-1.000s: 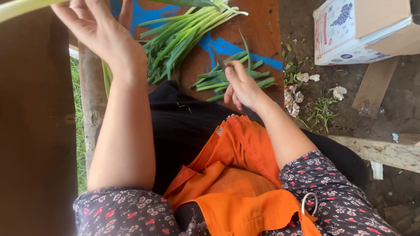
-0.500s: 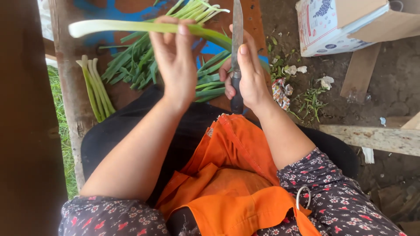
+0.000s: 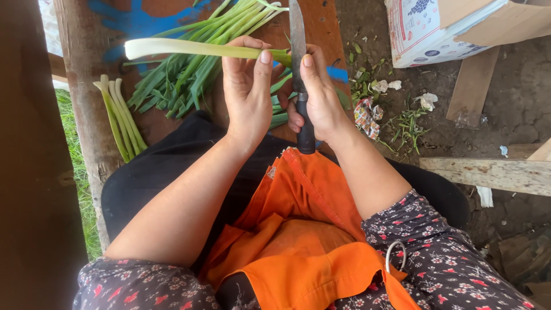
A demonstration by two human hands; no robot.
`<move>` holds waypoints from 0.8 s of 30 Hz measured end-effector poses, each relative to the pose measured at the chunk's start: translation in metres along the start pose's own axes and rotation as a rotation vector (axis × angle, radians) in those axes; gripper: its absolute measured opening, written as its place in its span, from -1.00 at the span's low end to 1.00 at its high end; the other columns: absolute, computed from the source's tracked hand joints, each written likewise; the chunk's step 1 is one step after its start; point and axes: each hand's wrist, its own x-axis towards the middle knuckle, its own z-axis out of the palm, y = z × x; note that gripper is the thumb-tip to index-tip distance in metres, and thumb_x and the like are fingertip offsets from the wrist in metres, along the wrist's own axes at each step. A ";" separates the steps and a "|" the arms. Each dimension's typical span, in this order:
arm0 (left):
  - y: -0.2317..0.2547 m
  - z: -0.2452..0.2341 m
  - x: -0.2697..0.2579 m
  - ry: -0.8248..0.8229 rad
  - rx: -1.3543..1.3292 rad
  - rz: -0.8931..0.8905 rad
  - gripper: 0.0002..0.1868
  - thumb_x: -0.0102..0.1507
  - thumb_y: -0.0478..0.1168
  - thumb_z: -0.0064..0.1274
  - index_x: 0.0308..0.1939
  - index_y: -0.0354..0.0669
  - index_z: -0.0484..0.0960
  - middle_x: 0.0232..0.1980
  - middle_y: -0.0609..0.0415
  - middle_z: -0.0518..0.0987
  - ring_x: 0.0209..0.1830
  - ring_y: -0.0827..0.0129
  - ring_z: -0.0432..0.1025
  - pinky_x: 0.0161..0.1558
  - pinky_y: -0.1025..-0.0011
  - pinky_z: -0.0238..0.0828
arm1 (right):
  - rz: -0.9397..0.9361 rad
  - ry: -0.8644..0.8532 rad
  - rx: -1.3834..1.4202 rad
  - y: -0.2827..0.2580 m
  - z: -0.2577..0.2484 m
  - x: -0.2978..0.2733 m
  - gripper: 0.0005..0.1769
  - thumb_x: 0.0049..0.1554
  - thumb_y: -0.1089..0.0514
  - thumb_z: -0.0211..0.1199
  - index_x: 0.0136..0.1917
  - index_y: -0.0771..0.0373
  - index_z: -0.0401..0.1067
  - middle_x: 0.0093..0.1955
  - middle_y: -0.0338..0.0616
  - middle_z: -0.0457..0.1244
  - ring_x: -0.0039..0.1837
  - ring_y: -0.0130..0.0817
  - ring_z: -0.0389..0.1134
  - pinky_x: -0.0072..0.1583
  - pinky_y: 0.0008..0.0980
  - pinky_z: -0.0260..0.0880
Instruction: The recorder is cleaning spring onions by peeling off outer layers and trimming the ends with a knife.
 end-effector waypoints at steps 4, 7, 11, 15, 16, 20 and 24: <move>-0.009 0.000 -0.004 -0.022 -0.014 0.016 -0.82 0.58 -0.33 -0.09 0.24 -0.10 0.31 0.14 0.14 0.37 0.12 0.52 0.39 0.17 0.48 0.49 | 0.028 0.020 0.008 0.005 -0.006 0.003 -0.49 0.37 -0.38 -0.20 0.29 0.01 0.06 -0.24 0.04 0.23 -0.50 -0.40 0.12 -0.45 -0.39 0.18; -0.011 0.001 -0.005 -0.053 0.051 0.049 -0.80 0.58 -0.36 -0.10 0.26 -0.11 0.31 0.14 0.13 0.37 0.14 0.50 0.39 0.19 0.48 0.46 | 0.057 0.049 0.038 0.008 -0.009 0.004 -0.52 0.37 -0.38 -0.20 0.23 0.02 0.04 -0.25 0.02 0.22 -0.50 -0.39 0.13 -0.47 -0.39 0.17; -0.008 0.001 -0.001 -0.040 -0.052 0.009 -0.83 0.57 -0.34 -0.11 0.22 -0.13 0.31 0.11 0.10 0.41 0.14 0.44 0.43 0.22 0.44 0.50 | 0.087 0.002 0.050 0.001 -0.005 0.003 -0.52 0.36 -0.38 -0.22 0.26 -0.03 0.08 -0.23 0.00 0.23 -0.50 -0.40 0.12 -0.46 -0.39 0.17; -0.005 0.000 0.002 0.084 -0.096 -0.089 -0.82 0.54 -0.32 -0.06 0.18 -0.14 0.31 0.08 0.12 0.43 0.08 0.51 0.40 0.17 0.44 0.55 | 0.122 0.012 0.031 0.006 -0.001 0.005 -0.52 0.32 -0.38 -0.23 0.29 -0.08 0.10 -0.24 -0.02 0.25 -0.52 -0.40 0.12 -0.47 -0.39 0.16; -0.008 -0.002 0.001 0.085 -0.096 -0.088 -0.82 0.54 -0.32 -0.06 0.18 -0.14 0.31 0.08 0.12 0.43 0.08 0.51 0.40 0.17 0.44 0.55 | 0.122 0.011 0.030 0.014 -0.004 0.007 -0.52 0.32 -0.38 -0.23 0.29 -0.08 0.10 -0.24 -0.02 0.25 -0.52 -0.40 0.12 -0.47 -0.39 0.16; -0.017 -0.004 -0.004 0.119 -0.011 -0.079 -0.83 0.53 -0.31 -0.05 0.17 -0.14 0.34 0.04 0.13 0.45 0.03 0.53 0.41 0.09 0.48 0.51 | 0.179 0.054 0.066 0.034 -0.012 0.012 -0.51 0.36 -0.38 -0.20 0.22 0.02 0.08 -0.22 -0.02 0.24 -0.50 -0.36 0.16 -0.48 -0.33 0.20; -0.020 -0.002 -0.009 0.113 0.072 -0.087 -0.83 0.53 -0.33 -0.06 0.17 -0.13 0.35 0.02 0.15 0.44 -0.03 0.54 0.41 -0.08 0.51 0.48 | 0.184 0.011 0.068 0.058 -0.029 0.019 -0.19 0.36 -0.49 -0.24 -0.08 0.29 0.38 -0.36 -0.07 0.23 -0.52 -0.39 0.14 -0.48 -0.34 0.18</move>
